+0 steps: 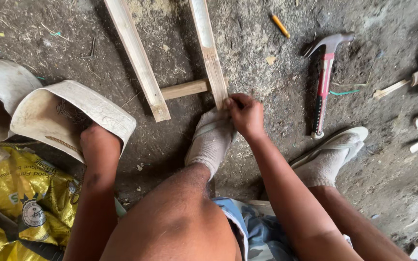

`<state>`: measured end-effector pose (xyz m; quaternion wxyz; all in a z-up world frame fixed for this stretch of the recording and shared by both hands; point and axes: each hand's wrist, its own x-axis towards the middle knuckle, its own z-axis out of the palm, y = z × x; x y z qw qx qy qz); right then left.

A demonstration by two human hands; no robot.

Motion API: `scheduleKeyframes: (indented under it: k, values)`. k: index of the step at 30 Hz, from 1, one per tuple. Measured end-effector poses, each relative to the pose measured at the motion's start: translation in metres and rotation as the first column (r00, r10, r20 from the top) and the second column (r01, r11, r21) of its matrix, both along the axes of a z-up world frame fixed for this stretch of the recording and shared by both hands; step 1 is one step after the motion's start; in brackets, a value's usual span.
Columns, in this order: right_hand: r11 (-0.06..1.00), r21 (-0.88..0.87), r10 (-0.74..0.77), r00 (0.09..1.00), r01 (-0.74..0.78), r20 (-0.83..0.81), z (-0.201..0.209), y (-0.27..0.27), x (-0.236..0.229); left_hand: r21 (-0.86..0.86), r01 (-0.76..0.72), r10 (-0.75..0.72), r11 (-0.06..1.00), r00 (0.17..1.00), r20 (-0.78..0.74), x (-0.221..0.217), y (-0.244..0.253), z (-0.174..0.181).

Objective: The person assembles a wooden frame by hammering nails into wooden slats. They use a hammer to secure the pieces together and occasionally adjust the frame's position.

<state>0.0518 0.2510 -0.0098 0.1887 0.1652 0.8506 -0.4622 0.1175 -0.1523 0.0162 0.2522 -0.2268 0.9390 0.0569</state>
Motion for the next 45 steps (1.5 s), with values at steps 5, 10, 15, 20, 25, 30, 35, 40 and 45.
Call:
scheduleKeyframes:
  k: [5,10,15,20,25,30,35,40,45]
  values:
    - [0.981,-0.096,-0.16,0.985,0.166,0.066,0.001,-0.006,0.007,0.118,0.16,-0.099,0.98,0.908,-0.408,-0.01,0.023,0.034]
    - [0.978,-0.101,-0.181,0.982,0.185,0.046,0.002,-0.007,0.009,0.3,0.112,0.066,0.947,0.848,-0.526,-0.023,0.035,0.056]
    - [0.98,-0.087,-0.18,0.984,0.179,-0.002,0.006,-0.009,0.005,0.483,-0.41,0.524,0.774,0.842,-0.124,-0.034,0.03,0.049]
    - [0.983,-0.143,-0.113,0.992,0.119,0.051,0.019,0.0,0.004,0.408,-0.143,0.263,0.902,0.93,-0.256,-0.029,0.044,0.084]
    - [1.0,0.024,-0.009,0.99,0.013,-0.142,0.006,0.039,0.011,0.654,0.012,0.396,0.757,0.788,-0.472,-0.028,0.082,0.124]
    - [0.894,0.424,-0.014,0.957,0.142,-0.29,-0.022,0.111,0.017,0.92,0.01,0.45,0.391,0.87,-0.201,-0.033,0.154,0.079]
    - [0.604,0.795,0.083,0.988,0.055,-0.131,-0.028,0.167,0.008,0.832,0.213,0.265,0.511,0.882,-0.389,-0.058,0.208,0.017]
    - [0.581,0.809,0.107,0.994,-0.094,0.039,-0.031,0.194,-0.01,0.56,0.59,0.002,0.582,0.687,-0.726,-0.082,0.232,-0.027]
    - [0.836,0.54,-0.102,0.995,0.098,-0.021,-0.011,0.175,-0.007,0.312,0.701,-0.3,0.641,0.603,-0.739,-0.105,0.238,-0.057]
